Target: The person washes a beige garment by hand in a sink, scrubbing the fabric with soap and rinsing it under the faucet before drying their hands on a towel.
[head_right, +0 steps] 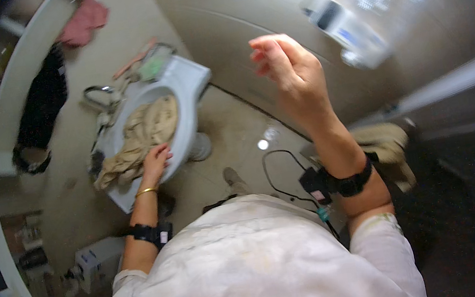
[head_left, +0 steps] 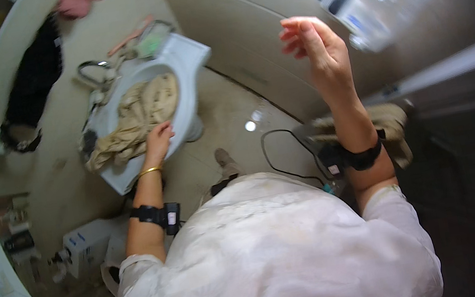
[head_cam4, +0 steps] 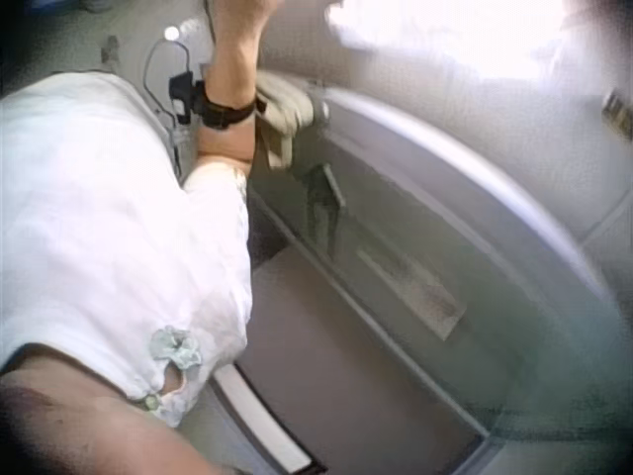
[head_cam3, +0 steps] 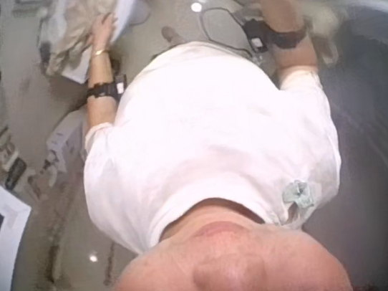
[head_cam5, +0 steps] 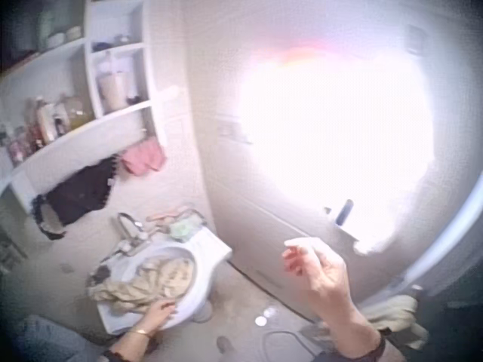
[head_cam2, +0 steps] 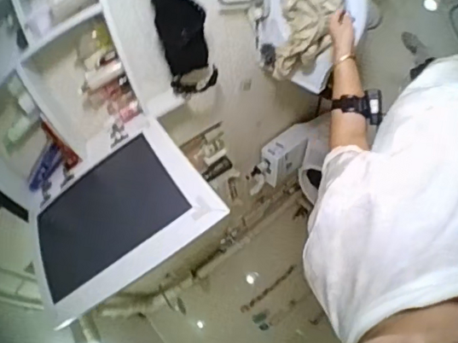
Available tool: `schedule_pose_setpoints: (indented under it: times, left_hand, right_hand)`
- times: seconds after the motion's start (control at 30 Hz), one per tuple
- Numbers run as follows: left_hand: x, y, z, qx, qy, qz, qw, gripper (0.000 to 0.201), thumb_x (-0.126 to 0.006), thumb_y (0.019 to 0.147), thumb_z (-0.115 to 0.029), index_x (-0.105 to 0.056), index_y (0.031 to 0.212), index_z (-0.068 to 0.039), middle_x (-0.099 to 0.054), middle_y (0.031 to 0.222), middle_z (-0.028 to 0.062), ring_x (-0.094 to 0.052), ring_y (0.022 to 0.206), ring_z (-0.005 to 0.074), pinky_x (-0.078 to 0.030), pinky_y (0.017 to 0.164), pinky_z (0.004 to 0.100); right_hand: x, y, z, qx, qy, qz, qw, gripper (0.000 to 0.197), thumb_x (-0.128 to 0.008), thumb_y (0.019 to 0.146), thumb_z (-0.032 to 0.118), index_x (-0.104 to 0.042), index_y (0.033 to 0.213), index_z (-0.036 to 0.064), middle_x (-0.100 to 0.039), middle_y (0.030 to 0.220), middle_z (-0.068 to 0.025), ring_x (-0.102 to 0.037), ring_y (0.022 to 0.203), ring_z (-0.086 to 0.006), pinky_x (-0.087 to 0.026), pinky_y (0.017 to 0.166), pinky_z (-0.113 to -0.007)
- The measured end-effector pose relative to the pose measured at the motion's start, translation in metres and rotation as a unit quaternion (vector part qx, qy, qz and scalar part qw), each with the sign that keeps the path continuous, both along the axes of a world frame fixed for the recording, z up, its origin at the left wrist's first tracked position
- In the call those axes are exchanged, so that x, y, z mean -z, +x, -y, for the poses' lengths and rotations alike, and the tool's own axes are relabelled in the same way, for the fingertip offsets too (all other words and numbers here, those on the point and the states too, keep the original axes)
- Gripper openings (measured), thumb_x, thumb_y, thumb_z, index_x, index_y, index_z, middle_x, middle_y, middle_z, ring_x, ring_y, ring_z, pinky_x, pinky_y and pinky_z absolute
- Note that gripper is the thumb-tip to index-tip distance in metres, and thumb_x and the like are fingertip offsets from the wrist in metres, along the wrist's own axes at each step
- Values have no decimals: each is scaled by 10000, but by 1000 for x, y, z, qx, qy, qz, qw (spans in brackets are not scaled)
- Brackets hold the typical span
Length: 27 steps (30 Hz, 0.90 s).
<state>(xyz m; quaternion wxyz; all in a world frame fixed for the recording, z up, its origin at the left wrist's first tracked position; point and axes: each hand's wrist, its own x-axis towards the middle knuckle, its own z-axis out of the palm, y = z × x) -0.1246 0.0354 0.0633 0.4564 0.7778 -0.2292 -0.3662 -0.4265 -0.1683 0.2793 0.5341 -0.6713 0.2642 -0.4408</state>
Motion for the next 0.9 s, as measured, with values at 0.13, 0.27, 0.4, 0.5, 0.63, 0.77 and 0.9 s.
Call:
schedule_pose_setpoints:
  times: [0.13,0.27,0.4,0.5,0.63,0.77,0.9]
  left_hand:
    - [9,64,12,-48,-41,73,995,304,-582,826,-149,-555,1091,-3,-591,999,97,-570,880,159,-452,762,273]
    - [8,97,44,23,-30,296,954,455,-657,752,-266,-551,1064,48,-569,1077,168,-565,957,271,-459,813,328]
    - [18,99,68,85,160,352,918,643,-715,640,-391,-542,1070,54,-515,1168,209,-530,1037,320,-437,856,359]
    - [23,113,64,129,252,224,933,652,-722,616,-395,-547,1061,49,-546,1117,211,-547,1007,324,-443,837,361]
    - [-10,122,46,140,178,157,961,644,-728,631,-401,-551,1048,57,-606,959,183,-585,863,286,-452,771,354]
    - [-53,115,4,24,-62,-1,998,364,-674,747,-169,-559,1026,35,-603,896,95,-552,807,138,-451,723,272]
    - [-106,105,-10,8,-171,167,971,240,-561,802,3,-548,1039,38,-592,940,48,-531,877,108,-432,785,258]
  right_hand:
    - [36,66,11,-126,-23,-240,962,256,-532,870,215,-579,965,-18,-613,819,-128,-586,777,-187,-461,696,-305]
    - [83,119,23,-236,-29,-401,885,281,-547,842,245,-593,972,0,-630,905,-170,-599,832,-306,-463,734,-356]
    - [121,164,31,-320,-114,-475,812,307,-539,822,266,-598,999,23,-626,927,-181,-593,859,-329,-459,752,-373]
    - [136,195,31,-368,-92,-478,792,316,-553,803,269,-610,1010,38,-623,952,-179,-584,887,-332,-449,780,-373]
    - [158,230,44,-404,-89,-474,777,315,-566,797,270,-613,1005,38,-619,963,-184,-577,910,-324,-447,788,-369]
    - [187,271,60,-493,-105,-458,732,451,-602,783,339,-565,1082,2,-605,986,-204,-575,911,-315,-437,799,-357]
    - [171,309,49,-496,83,-416,757,632,-576,799,464,-478,1151,-52,-578,935,-161,-596,753,-229,-489,609,-327]
